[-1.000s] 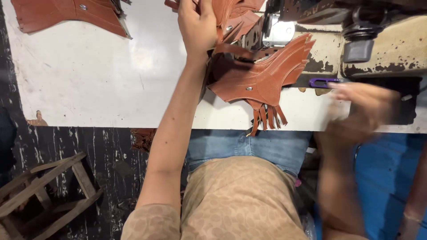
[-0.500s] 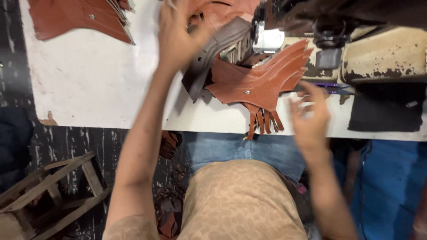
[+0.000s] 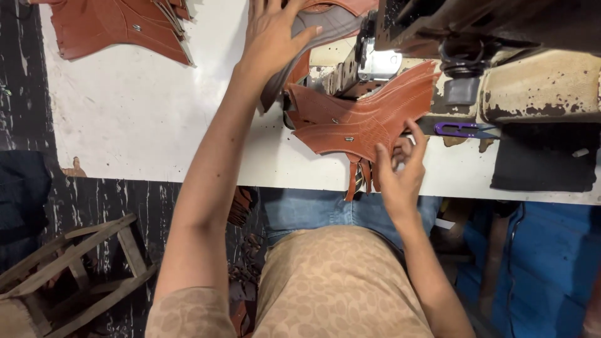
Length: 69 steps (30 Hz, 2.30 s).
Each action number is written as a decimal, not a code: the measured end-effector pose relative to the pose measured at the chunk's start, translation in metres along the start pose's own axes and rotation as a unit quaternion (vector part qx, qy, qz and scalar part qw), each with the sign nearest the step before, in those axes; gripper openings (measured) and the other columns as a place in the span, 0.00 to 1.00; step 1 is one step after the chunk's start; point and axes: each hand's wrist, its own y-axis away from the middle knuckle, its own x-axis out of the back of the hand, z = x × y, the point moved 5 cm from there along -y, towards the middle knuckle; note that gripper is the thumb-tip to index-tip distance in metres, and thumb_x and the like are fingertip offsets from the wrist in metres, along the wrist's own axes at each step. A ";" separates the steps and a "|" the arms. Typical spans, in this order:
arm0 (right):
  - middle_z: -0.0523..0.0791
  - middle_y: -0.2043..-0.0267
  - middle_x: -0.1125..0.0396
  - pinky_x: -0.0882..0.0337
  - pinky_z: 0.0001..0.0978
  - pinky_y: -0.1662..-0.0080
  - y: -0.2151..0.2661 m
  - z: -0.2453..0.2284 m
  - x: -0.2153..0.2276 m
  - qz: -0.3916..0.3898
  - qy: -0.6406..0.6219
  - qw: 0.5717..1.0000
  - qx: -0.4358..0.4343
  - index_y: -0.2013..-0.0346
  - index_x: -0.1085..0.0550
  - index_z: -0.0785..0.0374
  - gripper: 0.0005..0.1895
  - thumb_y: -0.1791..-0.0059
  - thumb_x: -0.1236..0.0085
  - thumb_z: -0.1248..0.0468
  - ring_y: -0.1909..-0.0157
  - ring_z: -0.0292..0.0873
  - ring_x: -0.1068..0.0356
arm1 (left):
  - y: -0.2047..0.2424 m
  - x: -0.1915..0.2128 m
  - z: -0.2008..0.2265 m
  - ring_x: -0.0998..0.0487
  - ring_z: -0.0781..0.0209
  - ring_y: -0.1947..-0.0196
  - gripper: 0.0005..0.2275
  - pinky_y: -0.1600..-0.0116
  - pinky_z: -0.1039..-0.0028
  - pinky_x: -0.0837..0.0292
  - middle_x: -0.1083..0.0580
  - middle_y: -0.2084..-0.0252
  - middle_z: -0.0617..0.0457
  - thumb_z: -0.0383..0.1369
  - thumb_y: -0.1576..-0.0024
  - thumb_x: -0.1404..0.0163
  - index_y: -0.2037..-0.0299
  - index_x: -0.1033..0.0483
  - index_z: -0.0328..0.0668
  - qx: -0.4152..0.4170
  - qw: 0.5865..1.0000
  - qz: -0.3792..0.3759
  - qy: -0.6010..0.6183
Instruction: Stitching together leather pieces to form shoe uppers using an industrial sewing machine.
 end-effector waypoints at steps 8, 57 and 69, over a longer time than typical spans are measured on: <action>0.49 0.53 0.32 0.26 0.29 0.50 0.036 0.039 0.027 0.067 -0.020 0.983 0.170 0.29 0.45 0.63 0.27 0.39 0.45 0.74 0.53 0.38 0.30 | 0.117 0.063 0.137 0.29 0.47 0.39 0.21 0.33 0.60 0.33 0.30 0.44 0.46 0.45 0.36 0.45 0.40 0.31 0.40 0.031 0.975 0.126 0.181; 0.49 0.49 0.27 0.22 0.27 0.49 -0.069 -0.106 -0.003 -0.117 -0.270 0.951 0.097 0.37 0.29 0.70 0.15 0.39 0.50 0.76 0.54 0.36 0.25 | -0.035 0.094 0.106 0.27 0.70 0.70 0.07 0.66 0.76 0.33 0.24 0.68 0.57 0.32 0.41 0.45 0.55 0.19 0.41 -0.001 0.863 -0.254 0.436; 0.45 0.63 0.32 0.32 0.33 0.56 -0.069 -0.132 0.017 -0.055 0.040 0.967 0.247 0.36 0.26 0.61 0.25 0.45 0.47 0.83 0.61 0.40 0.31 | -0.019 0.097 0.106 0.20 0.69 0.52 0.03 0.43 0.76 0.20 0.22 0.54 0.56 0.25 0.34 0.46 0.53 0.22 0.34 -0.096 0.827 -0.167 0.529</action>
